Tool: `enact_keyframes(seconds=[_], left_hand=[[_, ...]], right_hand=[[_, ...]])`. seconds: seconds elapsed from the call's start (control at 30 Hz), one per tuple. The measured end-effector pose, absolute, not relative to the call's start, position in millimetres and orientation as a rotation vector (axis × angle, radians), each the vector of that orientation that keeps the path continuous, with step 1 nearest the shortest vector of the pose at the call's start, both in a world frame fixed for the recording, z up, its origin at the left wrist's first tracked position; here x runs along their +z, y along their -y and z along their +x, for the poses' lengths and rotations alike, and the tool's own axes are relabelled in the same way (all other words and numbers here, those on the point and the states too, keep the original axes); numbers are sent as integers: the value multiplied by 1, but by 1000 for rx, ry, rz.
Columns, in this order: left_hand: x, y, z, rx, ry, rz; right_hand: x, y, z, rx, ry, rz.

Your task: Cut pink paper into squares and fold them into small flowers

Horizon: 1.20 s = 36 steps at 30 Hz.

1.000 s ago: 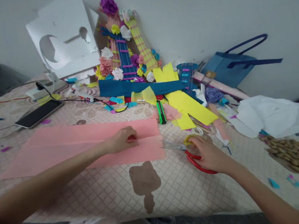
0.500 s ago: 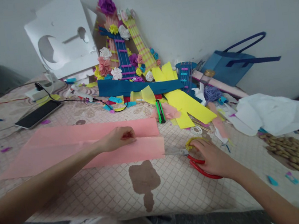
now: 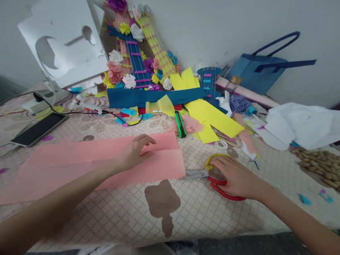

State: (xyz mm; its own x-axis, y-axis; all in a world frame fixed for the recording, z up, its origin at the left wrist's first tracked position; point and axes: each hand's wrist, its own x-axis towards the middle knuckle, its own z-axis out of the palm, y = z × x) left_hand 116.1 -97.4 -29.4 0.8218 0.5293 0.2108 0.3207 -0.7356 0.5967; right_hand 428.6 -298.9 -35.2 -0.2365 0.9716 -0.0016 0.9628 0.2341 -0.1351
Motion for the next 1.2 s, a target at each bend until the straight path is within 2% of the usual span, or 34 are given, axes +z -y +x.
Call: enact_keyframes(seconds=[0.13,0.33,0.53,0.93,1.2], left_hand=[[-29,115,131,637,-116,2676],[-44,130,149,323,397,2846],[-66,126,149,265,369,2836],[-54,114,151,52,314,2749],[-61,111,151,99,369,2746]], right_hand=[[-34,299,427,144,2406,-1879],[-39,299,432,118,2451,-1862],[-40,301,433,82,2473,-1886],[-27,298,429,125,2547,-1830],[-26,292,432,186,2577,-1888]])
